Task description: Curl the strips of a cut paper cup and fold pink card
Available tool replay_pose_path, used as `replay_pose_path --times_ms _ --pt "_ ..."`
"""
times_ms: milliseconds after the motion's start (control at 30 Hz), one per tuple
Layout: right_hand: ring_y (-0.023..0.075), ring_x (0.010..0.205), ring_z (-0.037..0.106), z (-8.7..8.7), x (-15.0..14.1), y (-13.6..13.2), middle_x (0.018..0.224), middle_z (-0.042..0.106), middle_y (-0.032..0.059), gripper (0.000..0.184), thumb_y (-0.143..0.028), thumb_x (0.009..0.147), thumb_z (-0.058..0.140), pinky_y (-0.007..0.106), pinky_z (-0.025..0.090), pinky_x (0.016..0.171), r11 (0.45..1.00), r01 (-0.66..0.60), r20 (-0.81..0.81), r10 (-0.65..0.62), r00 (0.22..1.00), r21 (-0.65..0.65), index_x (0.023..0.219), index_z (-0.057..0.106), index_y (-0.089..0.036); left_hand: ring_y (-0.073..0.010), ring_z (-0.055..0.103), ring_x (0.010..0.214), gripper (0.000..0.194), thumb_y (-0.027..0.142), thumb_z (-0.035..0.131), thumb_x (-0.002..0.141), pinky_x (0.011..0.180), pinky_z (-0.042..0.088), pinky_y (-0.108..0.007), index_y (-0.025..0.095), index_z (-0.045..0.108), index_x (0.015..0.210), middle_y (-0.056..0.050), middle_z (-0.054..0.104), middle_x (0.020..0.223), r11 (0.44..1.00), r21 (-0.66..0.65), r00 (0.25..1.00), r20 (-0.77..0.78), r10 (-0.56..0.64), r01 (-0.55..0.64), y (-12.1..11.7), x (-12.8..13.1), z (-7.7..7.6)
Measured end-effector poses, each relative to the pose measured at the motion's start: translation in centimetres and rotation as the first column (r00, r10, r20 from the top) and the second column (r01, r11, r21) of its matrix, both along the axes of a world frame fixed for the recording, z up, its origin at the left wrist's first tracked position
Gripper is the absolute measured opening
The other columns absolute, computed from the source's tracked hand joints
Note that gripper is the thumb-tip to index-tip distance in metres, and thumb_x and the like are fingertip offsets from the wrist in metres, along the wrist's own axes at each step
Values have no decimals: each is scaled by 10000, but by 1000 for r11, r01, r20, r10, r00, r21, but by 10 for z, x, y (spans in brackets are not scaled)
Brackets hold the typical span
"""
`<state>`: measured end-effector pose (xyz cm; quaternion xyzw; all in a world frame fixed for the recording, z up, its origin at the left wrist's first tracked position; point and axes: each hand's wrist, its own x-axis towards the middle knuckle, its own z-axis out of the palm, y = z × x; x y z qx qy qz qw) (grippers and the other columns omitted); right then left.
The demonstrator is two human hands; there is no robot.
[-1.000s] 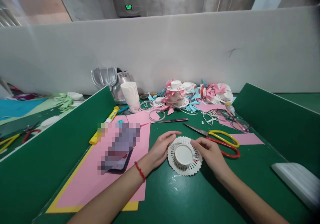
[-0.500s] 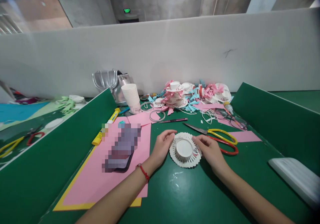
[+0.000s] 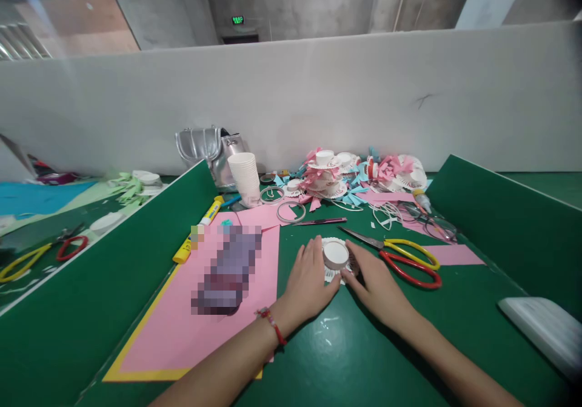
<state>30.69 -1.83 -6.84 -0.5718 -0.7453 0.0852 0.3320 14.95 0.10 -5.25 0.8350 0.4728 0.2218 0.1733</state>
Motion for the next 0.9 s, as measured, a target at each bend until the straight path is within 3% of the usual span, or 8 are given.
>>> replay_pose_path --times_ms 100,233,333,400,467,633,800,900 --pt "261 1062 484 -6 -2 -1 1186 514 126 475 -254 785 438 432 392 869 999 -17 39 19 999 -39 1243 353 -161 -285 257 1252 682 331 453 764 1002 236 -455 41 165 1310 -213 303 1348 998 69 996 -85 4 2 -1 1 1" --pt "246 1053 491 -6 -2 -1 1168 520 124 482 -267 758 473 410 400 870 1000 22 -50 -23 998 -21 1217 371 -161 -284 296 1223 642 316 482 745 971 269 -426 55 246 1282 -201 355 1314 963 268 972 -218 85 -24 18 -18 28" --pt "239 1027 502 -3 -2 -1 1136 532 114 437 -251 747 476 406 402 863 999 28 -102 -30 994 -20 1171 405 -173 -300 510 973 329 261 475 745 819 377 -416 79 535 1013 -183 575 1009 941 318 865 -433 253 -116 46 -43 49" --pt "242 998 512 -2 -2 -1 1096 547 108 409 -241 742 479 410 405 848 999 31 -111 -33 993 -21 1143 426 -179 -302 548 876 234 147 453 723 740 401 -396 55 580 898 -201 592 908 899 385 755 -520 399 -209 64 -58 55" --pt "247 974 516 -2 -2 -1 1060 554 110 394 -239 737 486 417 408 831 999 37 -114 -38 993 -14 1122 435 -176 -299 564 831 244 47 411 693 696 402 -379 34 594 853 -221 597 868 885 421 720 -549 425 -201 78 -67 55" --pt "254 935 517 -2 -1 -1 1009 552 112 339 -232 744 485 428 413 800 999 29 -111 -30 993 -15 1075 447 -171 -271 580 748 249 -21 377 683 703 382 -375 69 610 671 -172 625 695 895 431 734 -570 370 -116 90 -68 64" --pt "252 925 515 -1 -1 -1 997 546 98 307 -229 744 485 429 411 799 999 39 -139 -39 989 -6 1047 458 -190 -271 538 841 215 70 379 753 802 316 -434 113 590 756 -141 619 804 836 545 781 -496 380 -61 97 -71 108" --pt "239 910 516 1 0 0 978 548 97 273 -237 752 483 405 419 790 998 55 -198 -51 979 14 1020 471 -186 -232 546 706 224 139 373 781 704 360 -391 140 574 684 -99 600 696 757 635 840 -319 438 -153 96 -77 131"
